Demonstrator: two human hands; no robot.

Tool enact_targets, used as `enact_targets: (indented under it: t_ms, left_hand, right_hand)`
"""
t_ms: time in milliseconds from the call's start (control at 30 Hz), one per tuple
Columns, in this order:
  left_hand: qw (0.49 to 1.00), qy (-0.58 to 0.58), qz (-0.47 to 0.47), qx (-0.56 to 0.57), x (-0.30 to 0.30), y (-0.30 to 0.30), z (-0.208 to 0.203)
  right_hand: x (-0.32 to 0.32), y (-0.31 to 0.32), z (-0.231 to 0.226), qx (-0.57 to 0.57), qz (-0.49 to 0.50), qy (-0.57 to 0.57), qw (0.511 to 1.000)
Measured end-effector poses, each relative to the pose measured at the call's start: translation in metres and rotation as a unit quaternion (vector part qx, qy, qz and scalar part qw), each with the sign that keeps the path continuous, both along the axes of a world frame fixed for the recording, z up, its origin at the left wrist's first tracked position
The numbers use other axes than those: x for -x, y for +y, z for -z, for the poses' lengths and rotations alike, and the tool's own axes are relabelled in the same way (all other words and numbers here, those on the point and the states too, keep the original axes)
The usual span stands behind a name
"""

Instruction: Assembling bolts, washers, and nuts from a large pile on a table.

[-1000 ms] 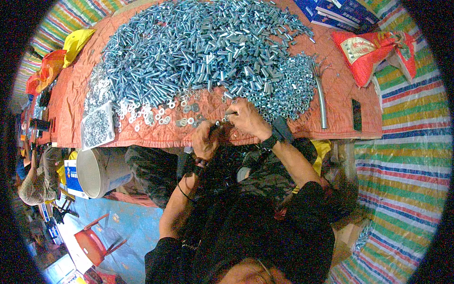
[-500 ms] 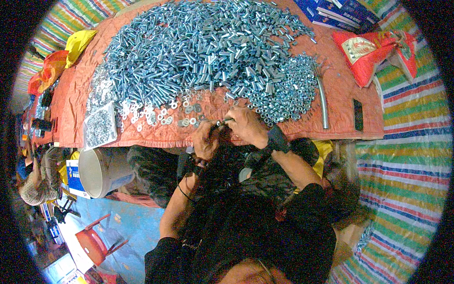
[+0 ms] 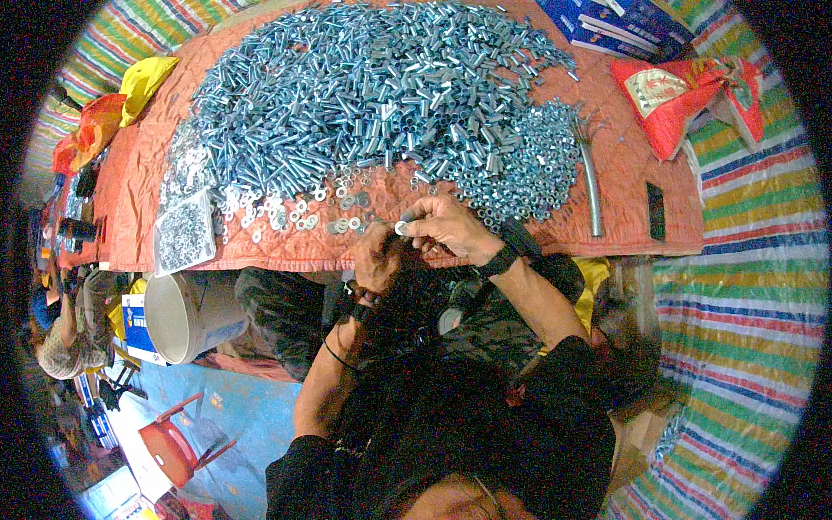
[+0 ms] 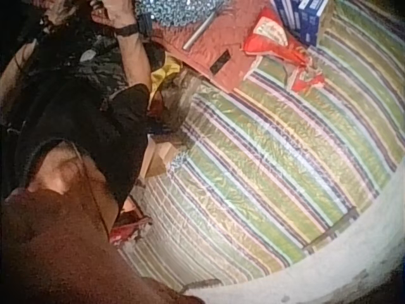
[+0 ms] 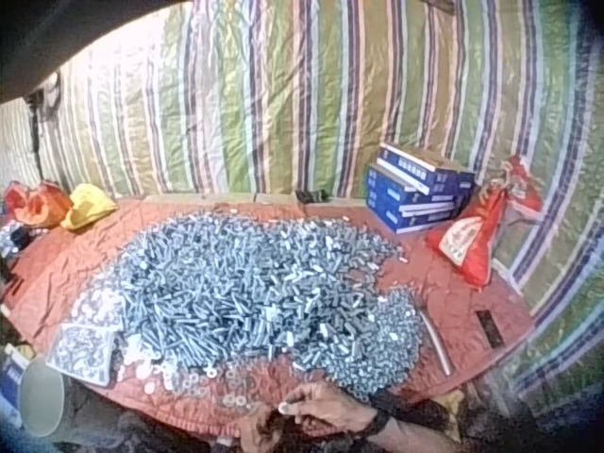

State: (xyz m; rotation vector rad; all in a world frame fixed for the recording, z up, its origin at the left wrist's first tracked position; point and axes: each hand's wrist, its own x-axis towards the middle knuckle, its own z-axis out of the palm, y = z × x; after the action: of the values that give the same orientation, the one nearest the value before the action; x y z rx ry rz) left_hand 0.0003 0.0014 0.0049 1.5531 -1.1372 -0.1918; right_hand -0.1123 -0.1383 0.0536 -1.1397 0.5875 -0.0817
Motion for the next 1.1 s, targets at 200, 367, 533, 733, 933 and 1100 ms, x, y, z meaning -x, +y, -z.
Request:
enact_targets:
  t_ms: [200,367,533,733,933,1100]
  left_hand:
    - [0.999,0.03,0.018,-0.031,0.0,0.001,-0.007]
    - [1.0,-0.007,0.01,-0.029,-0.003,-0.001,-0.001]
    - [1.0,-0.013,0.02,-0.015,-0.006,0.001,0.0]
    - [0.999,-0.02,0.001,-0.046,0.0,0.0,-0.007]
    - [0.999,-0.008,0.002,-0.053,-0.001,-0.001,-0.006]
    - [0.999,-0.018,0.009,-0.042,-0.003,-0.004,-0.012]
  right_hand:
    - [0.015,-0.009,-0.005,0.187,0.058,0.046,0.98]
    - [0.069,-0.029,0.001,0.385,0.161,0.119,0.901]
    - [0.098,-0.024,-0.005,0.597,0.1,0.14,0.784]
    - [0.089,-0.02,-0.005,0.674,0.087,0.116,0.725]
    - [0.069,-0.026,-0.015,0.706,-0.002,0.188,0.683]
    - [0.05,-0.031,-0.002,0.714,0.006,0.153,0.683]
